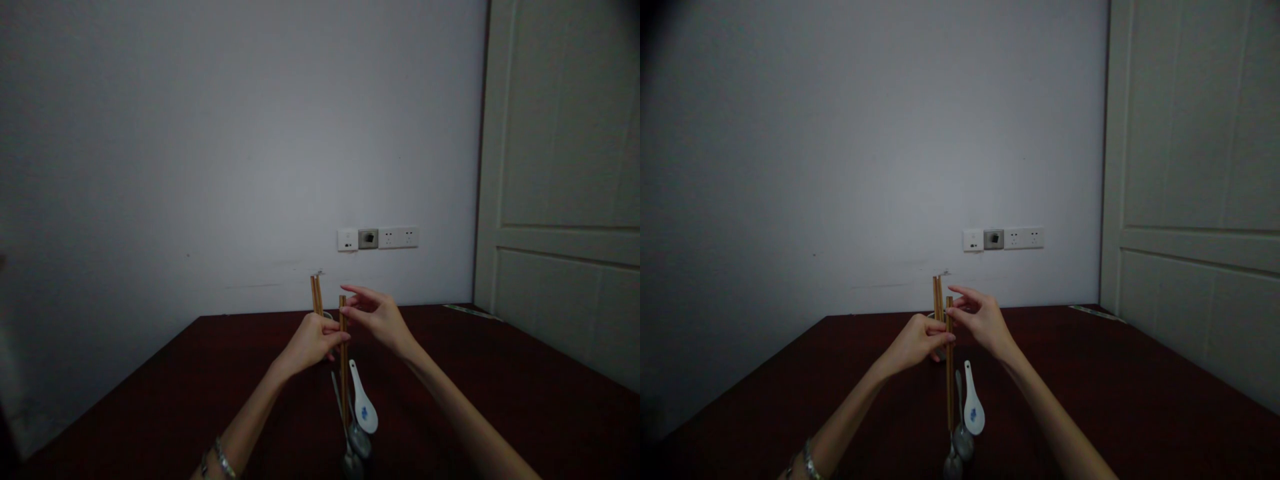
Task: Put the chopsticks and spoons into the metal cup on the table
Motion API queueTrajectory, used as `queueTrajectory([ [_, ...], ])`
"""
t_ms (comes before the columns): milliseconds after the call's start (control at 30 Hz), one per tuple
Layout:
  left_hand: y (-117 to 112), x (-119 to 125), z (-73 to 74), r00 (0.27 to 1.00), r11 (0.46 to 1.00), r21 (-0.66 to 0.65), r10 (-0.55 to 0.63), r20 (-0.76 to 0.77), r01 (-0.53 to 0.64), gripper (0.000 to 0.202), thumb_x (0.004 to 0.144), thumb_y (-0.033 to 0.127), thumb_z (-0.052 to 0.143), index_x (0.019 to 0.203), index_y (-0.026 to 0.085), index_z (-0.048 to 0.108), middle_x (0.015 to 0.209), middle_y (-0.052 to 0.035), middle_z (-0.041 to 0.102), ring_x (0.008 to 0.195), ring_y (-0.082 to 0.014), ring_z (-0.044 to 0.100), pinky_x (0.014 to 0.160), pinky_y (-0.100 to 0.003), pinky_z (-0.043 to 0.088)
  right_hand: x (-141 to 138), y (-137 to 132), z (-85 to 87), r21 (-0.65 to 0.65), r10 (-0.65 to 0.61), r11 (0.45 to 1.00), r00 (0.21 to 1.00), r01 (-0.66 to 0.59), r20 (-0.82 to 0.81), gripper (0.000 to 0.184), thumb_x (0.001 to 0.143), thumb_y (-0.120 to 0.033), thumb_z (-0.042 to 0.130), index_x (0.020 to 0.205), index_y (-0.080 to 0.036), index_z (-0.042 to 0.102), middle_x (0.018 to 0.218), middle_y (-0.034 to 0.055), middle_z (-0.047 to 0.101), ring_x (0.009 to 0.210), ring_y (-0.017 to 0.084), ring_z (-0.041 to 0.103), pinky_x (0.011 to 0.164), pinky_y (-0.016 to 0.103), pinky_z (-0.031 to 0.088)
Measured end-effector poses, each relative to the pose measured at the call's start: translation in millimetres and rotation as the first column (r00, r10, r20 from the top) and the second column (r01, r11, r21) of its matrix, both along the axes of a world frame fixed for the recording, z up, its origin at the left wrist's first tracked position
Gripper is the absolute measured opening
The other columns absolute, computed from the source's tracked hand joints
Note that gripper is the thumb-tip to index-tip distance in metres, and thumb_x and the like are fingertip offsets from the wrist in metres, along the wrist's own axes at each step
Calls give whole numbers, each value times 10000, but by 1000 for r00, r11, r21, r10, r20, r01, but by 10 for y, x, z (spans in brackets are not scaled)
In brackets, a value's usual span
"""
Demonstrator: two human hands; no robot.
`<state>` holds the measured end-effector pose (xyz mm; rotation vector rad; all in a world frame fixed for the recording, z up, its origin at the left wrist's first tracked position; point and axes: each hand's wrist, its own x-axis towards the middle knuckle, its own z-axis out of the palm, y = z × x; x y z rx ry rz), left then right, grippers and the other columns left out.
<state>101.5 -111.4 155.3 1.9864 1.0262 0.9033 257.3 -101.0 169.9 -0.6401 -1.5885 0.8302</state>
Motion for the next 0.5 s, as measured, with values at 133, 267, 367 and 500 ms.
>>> queueTrajectory([
  [133,12,-13,-15,1000,1000,1,-1,1,1,276,706,362,543,666,102,630,612,-31,602,518,-112,548,467,-226,471,-3,19,-23,40,11,999,1000,-11,6,369,643,-251,646,998,-166,597,728,12,604,597,115,571,589,270,491],
  [267,19,-17,-22,1000,1000,2,-2,-3,2,287,709,373,543,679,102,632,615,-33,604,524,-110,546,471,-223,472,-3,30,-28,81,-26,996,999,24,35,271,647,-262,645,897,-164,611,737,26,612,654,135,583,607,272,496],
  [367,26,-14,-29,1000,1000,-10,3,-7,-3,290,706,376,547,665,100,627,607,-32,599,517,-106,541,470,-222,472,5,29,-28,78,-29,997,998,25,54,253,642,-277,649,865,-163,609,730,27,611,667,142,585,602,271,500],
  [500,24,-15,-35,1000,1000,-16,-4,-1,4,288,702,371,551,647,97,619,601,-27,590,507,-99,535,461,-212,466,18,16,-29,71,-22,997,998,18,63,260,640,-287,650,862,-160,605,722,26,611,663,144,582,594,271,500],
])
